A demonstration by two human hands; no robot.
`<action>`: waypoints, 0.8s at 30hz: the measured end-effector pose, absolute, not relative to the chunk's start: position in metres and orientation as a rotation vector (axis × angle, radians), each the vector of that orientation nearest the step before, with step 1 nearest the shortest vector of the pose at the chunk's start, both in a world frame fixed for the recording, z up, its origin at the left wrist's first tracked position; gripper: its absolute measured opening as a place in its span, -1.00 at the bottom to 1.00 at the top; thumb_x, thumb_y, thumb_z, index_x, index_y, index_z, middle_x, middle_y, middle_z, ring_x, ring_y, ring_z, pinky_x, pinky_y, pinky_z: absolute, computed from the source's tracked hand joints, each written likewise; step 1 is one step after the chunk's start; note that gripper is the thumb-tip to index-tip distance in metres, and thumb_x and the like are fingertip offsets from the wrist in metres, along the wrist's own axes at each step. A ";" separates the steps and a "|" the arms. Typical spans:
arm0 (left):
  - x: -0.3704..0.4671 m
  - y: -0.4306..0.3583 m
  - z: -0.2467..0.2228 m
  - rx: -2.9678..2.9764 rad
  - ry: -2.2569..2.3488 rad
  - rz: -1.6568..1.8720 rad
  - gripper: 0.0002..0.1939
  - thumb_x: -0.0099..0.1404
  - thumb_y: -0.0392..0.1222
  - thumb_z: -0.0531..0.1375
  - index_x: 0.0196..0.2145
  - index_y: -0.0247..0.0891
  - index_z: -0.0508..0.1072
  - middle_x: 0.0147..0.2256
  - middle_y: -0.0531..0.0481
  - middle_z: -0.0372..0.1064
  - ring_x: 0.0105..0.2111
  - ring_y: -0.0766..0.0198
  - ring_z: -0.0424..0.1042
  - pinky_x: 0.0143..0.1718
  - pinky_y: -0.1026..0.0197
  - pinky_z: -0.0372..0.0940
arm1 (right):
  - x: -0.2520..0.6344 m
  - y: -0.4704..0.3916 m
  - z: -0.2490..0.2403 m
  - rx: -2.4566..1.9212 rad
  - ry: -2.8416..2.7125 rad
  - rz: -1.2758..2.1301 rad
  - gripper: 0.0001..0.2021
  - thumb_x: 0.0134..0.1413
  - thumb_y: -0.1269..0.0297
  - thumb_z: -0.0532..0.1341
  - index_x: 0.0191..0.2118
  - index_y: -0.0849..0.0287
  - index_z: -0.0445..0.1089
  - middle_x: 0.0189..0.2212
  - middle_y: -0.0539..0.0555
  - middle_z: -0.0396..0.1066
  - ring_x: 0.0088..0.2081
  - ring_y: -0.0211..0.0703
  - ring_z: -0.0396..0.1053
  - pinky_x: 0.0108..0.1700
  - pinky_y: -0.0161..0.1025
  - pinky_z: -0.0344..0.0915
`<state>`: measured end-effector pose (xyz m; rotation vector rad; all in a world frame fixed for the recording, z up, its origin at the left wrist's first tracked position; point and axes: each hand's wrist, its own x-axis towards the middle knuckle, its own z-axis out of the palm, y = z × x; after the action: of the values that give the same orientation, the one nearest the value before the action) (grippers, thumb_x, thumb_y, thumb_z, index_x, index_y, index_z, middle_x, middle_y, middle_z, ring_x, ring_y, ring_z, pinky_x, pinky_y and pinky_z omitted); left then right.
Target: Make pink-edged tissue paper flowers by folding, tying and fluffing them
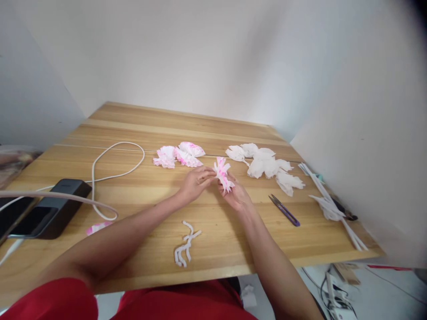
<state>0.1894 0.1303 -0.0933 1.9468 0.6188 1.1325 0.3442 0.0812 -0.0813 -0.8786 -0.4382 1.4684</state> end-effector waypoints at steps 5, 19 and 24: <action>0.191 0.129 -0.099 1.810 0.710 0.961 -0.81 0.24 -0.21 0.15 -0.28 -0.27 0.55 -0.30 -0.01 0.50 -0.32 0.23 0.42 -0.29 0.28 0.24 | 0.340 0.081 -0.084 -0.948 -0.507 1.451 -0.67 -0.27 0.38 0.40 -0.26 0.15 0.42 -0.44 -0.07 0.42 -0.55 -0.42 0.25 -0.58 -0.48 0.20; 0.184 0.131 -0.088 2.539 1.036 0.695 -0.88 0.08 -0.32 0.17 -0.56 -0.27 0.48 -0.47 -0.16 0.44 -0.40 0.05 0.40 -0.33 0.15 0.19 | 0.336 0.073 -0.087 -1.300 -1.071 0.815 -0.55 -0.07 0.25 0.29 0.02 0.09 0.35 -0.07 0.06 0.41 -0.13 -0.15 0.38 -0.10 -0.24 0.33; 0.184 0.137 -0.101 2.012 0.957 0.892 -0.84 0.08 -0.34 0.11 -0.57 -0.29 0.46 -0.46 -0.07 0.48 -0.42 0.12 0.42 -0.40 0.23 0.22 | 0.337 0.063 -0.069 -1.379 -1.258 0.444 -0.53 0.06 0.24 0.20 0.13 0.08 0.25 -0.09 0.10 0.41 -0.11 -0.11 0.37 -0.05 -0.15 0.29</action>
<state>0.1844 0.1374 -0.1015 2.0116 0.9566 0.8916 0.3373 0.0628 -0.0694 -1.3795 -1.2584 0.4444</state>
